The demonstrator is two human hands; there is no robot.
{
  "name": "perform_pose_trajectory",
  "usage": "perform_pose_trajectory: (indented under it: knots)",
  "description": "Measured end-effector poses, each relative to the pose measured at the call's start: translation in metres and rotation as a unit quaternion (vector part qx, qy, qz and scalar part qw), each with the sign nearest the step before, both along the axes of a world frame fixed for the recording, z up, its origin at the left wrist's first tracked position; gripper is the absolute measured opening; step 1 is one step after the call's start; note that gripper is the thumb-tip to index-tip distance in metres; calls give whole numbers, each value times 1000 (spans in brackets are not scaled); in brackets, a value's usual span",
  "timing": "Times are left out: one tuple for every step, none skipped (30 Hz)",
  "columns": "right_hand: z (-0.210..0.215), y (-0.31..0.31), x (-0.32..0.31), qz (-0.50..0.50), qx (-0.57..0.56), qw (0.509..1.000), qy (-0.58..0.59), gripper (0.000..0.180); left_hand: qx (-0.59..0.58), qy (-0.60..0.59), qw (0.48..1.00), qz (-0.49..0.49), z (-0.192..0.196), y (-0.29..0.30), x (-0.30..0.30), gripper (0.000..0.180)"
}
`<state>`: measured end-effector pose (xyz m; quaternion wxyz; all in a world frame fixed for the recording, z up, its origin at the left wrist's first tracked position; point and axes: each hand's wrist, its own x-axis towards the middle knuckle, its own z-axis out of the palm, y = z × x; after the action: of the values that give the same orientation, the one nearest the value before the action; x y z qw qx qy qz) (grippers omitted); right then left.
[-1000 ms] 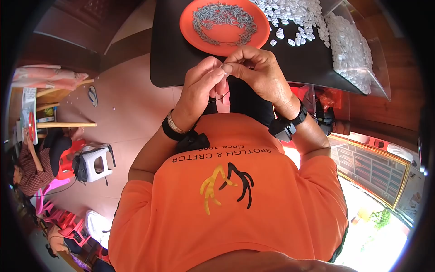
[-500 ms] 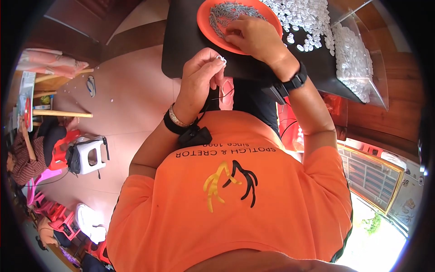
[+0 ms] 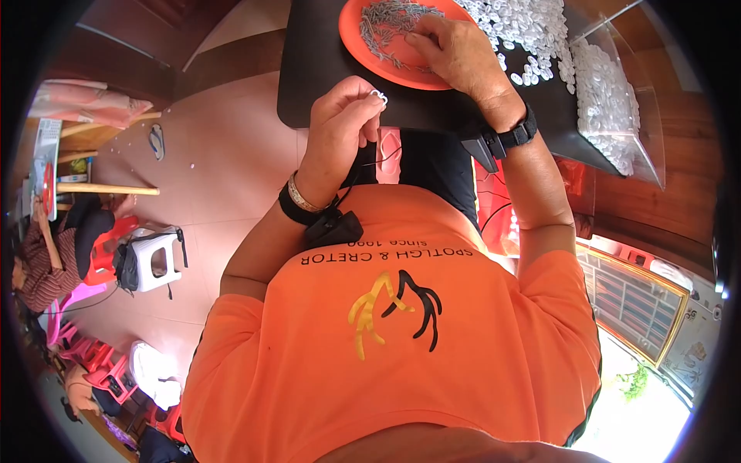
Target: The recorder is manually assembling small white plastic components by inserting metal rings into them.
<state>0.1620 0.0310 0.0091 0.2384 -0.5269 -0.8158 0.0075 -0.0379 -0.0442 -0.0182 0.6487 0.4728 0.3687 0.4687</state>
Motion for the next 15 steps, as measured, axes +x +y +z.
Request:
perform_pose_trajectory:
  knots:
    - [0, -1, 1, -7, 12, 1000, 0, 23, -3, 0, 1000, 1, 1, 0, 1, 15]
    - [0, -3, 3, -9, 12, 1000, 2, 23, -6, 1, 1000, 3, 2, 0, 2, 15]
    - [1, -5, 5, -9, -7, 1000, 27, 24, -5, 3, 1000, 1, 3, 1, 2, 15]
    - [1, -7, 6, -7, -26, 998, 51, 25, 0, 13, 1000, -4, 3, 2, 2, 17]
    - [1, -8, 8, -7, -26, 998, 54, 25, 4, 23, 1000, -10, 4, 2, 2, 18]
    - [1, -8, 9, 30, -146, 973, 174, 25, 4, 25, 1000, -10, 6, 3, 3, 18]
    - [2, -10, 9, 67, -261, 919, 289, 25, 12, 19, 1000, -9, 8, 3, 4, 18]
    - [4, -14, 8, 67, -261, 918, 291, 25, 19, 13, 1000, -10, 10, 3, 5, 18]
    - [6, -22, 5, 90, -288, 881, 364, 27, 19, 15, 1000, -10, 12, 3, 7, 18]
    - [10, -31, 2, 111, -311, 838, 435, 28, 31, 13, 999, -6, 14, 3, 9, 18]
    - [17, -39, -4, 115, -328, 812, 468, 23, 43, 11, 999, -1, 16, 3, 11, 18]
    - [17, -42, -5, 115, -327, 811, 471, 23, 43, 14, 999, -2, 17, 3, 12, 18]
    - [17, -44, -5, 140, -337, 804, 469, 21, 60, 22, 998, 0, 18, 2, 13, 18]
    - [17, -46, -6, 166, -347, 796, 467, 20, 77, 31, 997, 3, 18, 2, 14, 17]
    - [17, -47, -7, 176, -347, 790, 473, 20, 77, 33, 996, 0, 18, 1, 16, 17]
